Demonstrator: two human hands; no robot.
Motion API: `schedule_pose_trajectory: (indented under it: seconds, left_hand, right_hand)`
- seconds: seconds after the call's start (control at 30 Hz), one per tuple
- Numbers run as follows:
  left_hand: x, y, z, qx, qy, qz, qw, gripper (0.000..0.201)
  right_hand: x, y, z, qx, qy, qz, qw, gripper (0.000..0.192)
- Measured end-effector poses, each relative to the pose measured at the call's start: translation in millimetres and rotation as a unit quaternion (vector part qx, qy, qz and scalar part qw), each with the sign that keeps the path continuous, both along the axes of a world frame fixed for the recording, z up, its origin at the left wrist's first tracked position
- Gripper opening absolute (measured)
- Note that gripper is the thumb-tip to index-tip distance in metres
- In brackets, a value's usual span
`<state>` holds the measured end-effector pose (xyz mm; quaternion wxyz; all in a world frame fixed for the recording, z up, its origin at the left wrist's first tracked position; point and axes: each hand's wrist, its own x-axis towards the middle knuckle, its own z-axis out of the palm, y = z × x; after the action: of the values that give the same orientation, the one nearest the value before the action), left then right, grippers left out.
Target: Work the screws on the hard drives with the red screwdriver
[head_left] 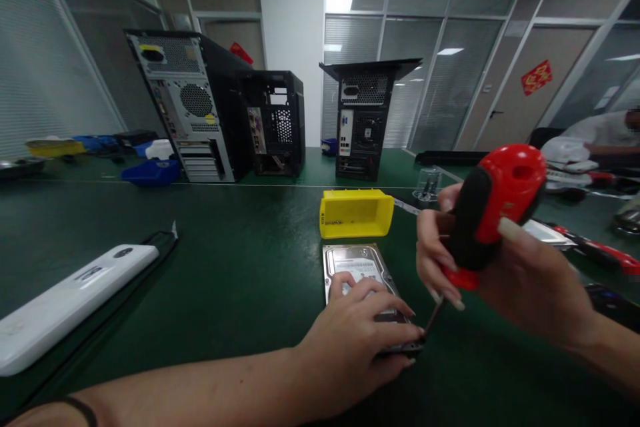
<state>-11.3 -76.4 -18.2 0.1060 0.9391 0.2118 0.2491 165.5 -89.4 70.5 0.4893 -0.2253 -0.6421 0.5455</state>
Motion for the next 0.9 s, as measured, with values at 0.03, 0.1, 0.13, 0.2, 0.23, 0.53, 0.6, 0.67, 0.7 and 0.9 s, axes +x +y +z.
schedule_pose_trajectory:
  seconds: [0.03,0.1,0.13,0.2,0.23,0.53,0.6,0.67,0.7,0.9]
  left_hand:
    - [-0.1,0.0,-0.1,-0.001,0.0,0.0,1.0,0.025]
    - [-0.2,0.1,-0.4,-0.003,-0.002,0.0,1.0,0.023]
    - [-0.1,0.1,-0.6,-0.004,-0.004,0.0,1.0,0.023]
    - [0.1,0.2,-0.9,-0.005,-0.005,0.0,1.0,0.022]
    - [0.2,0.3,-0.9,-0.004,-0.005,-0.001,1.0,0.022]
    - [-0.4,1.2,-3.0,0.0,-0.007,-0.01,1.0,0.024]
    - [-0.1,1.4,-3.8,-0.002,-0.012,-0.01,1.0,0.024]
    - [0.2,1.6,-4.1,-0.005,-0.015,-0.009,1.0,0.023]
    - [0.3,1.6,-4.0,-0.005,-0.015,-0.01,1.0,0.023]
    - [-0.7,0.8,-2.5,-0.009,-0.012,-0.012,1.0,0.022]
  right_hand:
    - [-0.6,-0.8,1.1,0.003,0.006,-0.004,1.0,0.029]
    - [-1.4,-1.6,2.6,0.006,0.024,-0.029,0.999,0.027]
    - [-1.6,-1.6,3.1,0.007,0.034,-0.049,0.998,0.026]
    - [-1.3,-1.4,3.6,0.007,0.044,-0.095,0.994,0.026]
    - [-0.8,-1.2,3.5,0.009,0.044,-0.117,0.992,0.027]
    - [0.0,-3.9,5.9,0.046,0.034,-0.18,0.982,0.035]
    - [-1.9,-3.7,7.0,0.05,0.036,-0.166,0.984,0.036]
    - [-3.0,-3.2,7.5,0.052,0.036,-0.164,0.984,0.034]
    - [-3.0,-3.0,7.7,0.056,0.037,-0.169,0.983,0.033]
    - [-1.0,-4.3,11.3,0.063,0.038,-0.207,0.976,0.032]
